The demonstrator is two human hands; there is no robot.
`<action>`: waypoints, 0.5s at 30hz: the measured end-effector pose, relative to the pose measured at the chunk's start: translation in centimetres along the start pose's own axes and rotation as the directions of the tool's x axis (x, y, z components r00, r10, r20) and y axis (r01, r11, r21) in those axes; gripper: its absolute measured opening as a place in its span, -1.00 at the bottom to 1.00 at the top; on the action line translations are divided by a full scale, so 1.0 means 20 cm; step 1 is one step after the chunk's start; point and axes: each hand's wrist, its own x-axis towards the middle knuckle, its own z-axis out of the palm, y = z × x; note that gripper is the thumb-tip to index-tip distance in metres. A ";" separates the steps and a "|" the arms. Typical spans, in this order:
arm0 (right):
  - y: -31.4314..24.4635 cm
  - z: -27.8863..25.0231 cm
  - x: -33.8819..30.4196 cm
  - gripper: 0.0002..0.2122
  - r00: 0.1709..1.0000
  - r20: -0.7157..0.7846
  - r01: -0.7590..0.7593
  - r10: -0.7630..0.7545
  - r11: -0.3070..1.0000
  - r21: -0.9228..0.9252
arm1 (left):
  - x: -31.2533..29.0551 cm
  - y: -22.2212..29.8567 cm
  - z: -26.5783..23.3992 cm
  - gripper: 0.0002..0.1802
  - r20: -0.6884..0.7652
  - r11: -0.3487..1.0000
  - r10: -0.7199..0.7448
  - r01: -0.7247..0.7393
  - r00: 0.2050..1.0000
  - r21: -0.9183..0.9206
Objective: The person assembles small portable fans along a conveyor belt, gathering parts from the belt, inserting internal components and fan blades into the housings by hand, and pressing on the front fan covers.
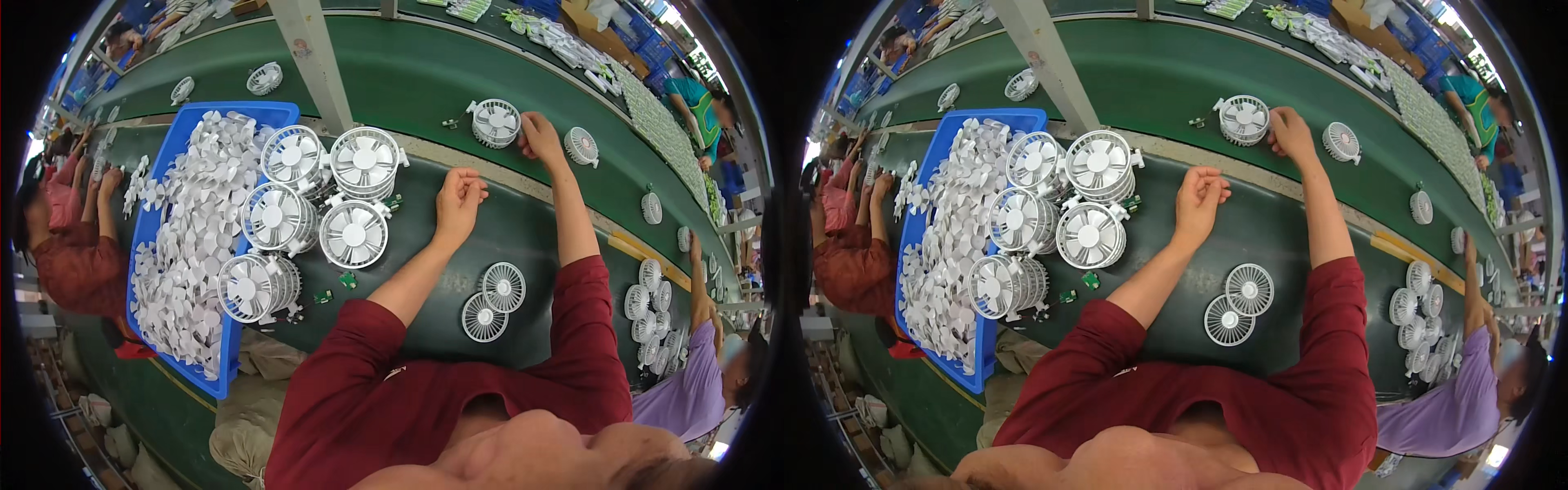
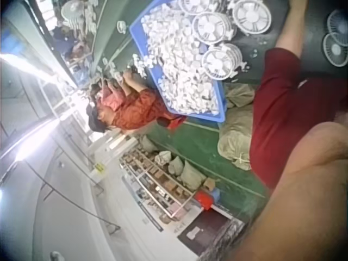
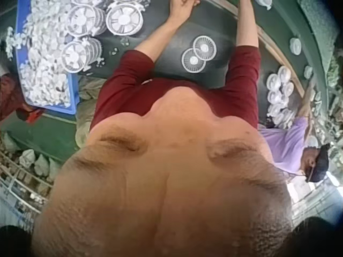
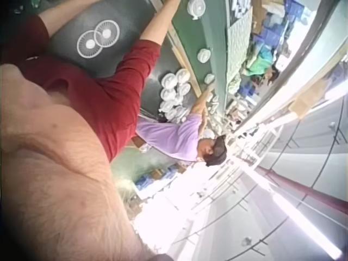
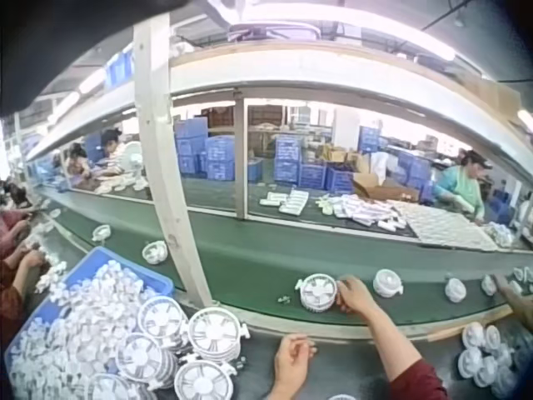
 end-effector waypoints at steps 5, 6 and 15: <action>-0.11 0.09 -0.01 -0.47 0.998 -0.057 -0.052 0.040 0.971 -0.235 | -0.01 0.02 -0.03 -0.85 -0.028 0.999 -0.025 0.025 0.999 -0.023; -0.04 0.07 0.02 -0.48 0.996 -0.087 -0.017 -0.015 0.934 -0.358 | -0.01 0.04 0.00 -0.88 -0.023 0.999 -0.042 0.041 0.999 -0.035; 0.14 0.00 0.19 -0.55 1.000 0.013 0.016 -0.012 0.941 -0.338 | 0.00 0.02 0.00 -0.89 -0.004 0.999 0.030 -0.030 1.000 0.033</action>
